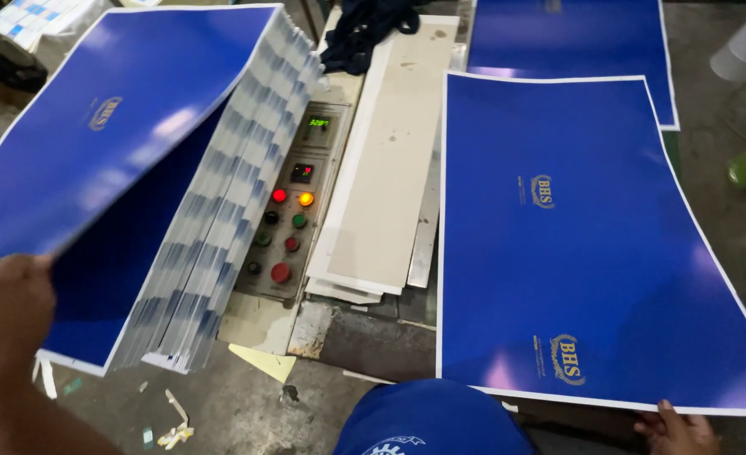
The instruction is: Manually handling and stacking blue printed sheets near a processing machine.
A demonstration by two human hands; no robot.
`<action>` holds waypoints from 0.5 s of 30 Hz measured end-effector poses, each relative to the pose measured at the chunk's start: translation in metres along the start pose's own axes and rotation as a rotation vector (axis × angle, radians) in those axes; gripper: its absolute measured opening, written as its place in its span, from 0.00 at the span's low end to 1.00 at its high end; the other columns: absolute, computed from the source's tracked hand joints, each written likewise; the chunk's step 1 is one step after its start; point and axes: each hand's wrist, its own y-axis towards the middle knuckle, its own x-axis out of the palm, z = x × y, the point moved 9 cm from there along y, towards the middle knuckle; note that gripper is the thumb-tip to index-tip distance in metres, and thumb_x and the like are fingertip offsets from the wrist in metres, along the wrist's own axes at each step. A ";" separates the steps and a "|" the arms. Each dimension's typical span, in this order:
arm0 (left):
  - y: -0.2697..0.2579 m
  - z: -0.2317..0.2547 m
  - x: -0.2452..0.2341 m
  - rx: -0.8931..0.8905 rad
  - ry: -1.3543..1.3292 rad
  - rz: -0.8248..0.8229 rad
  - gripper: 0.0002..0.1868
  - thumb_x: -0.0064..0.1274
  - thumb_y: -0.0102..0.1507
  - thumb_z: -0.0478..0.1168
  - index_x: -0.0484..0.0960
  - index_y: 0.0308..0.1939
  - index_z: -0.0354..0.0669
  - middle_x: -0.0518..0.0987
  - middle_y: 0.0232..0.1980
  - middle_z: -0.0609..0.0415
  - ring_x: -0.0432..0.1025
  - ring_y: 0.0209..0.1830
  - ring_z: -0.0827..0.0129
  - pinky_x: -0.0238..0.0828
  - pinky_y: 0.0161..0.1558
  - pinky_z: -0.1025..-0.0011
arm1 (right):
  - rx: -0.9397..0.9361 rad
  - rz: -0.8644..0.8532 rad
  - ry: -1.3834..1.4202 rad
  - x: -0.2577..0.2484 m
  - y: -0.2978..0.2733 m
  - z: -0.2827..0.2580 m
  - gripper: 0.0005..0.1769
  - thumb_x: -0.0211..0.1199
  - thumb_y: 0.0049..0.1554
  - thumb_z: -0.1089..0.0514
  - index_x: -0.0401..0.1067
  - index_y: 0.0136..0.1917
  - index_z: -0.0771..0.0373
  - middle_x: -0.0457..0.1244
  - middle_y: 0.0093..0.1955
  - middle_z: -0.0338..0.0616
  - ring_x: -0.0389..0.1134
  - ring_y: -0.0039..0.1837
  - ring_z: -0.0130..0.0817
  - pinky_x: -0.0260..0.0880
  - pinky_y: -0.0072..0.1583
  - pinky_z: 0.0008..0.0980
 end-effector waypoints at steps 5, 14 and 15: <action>-0.036 0.119 -0.084 0.222 0.177 0.253 0.20 0.40 0.79 0.45 0.83 0.41 0.39 0.80 0.26 0.48 0.71 0.19 0.67 0.71 0.26 0.68 | -0.053 0.032 0.061 -0.007 -0.026 0.009 0.19 0.54 0.70 0.65 0.64 0.72 0.72 0.65 0.58 0.63 0.70 0.54 0.48 0.73 0.46 0.41; -0.094 0.323 -0.060 0.569 -0.658 0.103 0.09 0.57 0.66 0.44 0.86 0.41 0.43 0.85 0.33 0.45 0.78 0.23 0.59 0.73 0.29 0.63 | -0.126 0.033 0.163 -0.021 -0.031 0.027 0.16 0.58 0.69 0.64 0.67 0.69 0.68 0.67 0.55 0.53 0.70 0.48 0.41 0.71 0.42 0.37; -0.098 0.337 -0.058 0.581 -0.701 0.124 0.09 0.58 0.66 0.43 0.87 0.41 0.41 0.84 0.32 0.42 0.78 0.24 0.57 0.72 0.29 0.63 | -0.118 0.016 0.175 -0.019 -0.029 0.031 0.15 0.58 0.69 0.63 0.68 0.68 0.68 0.66 0.56 0.51 0.70 0.49 0.40 0.71 0.42 0.37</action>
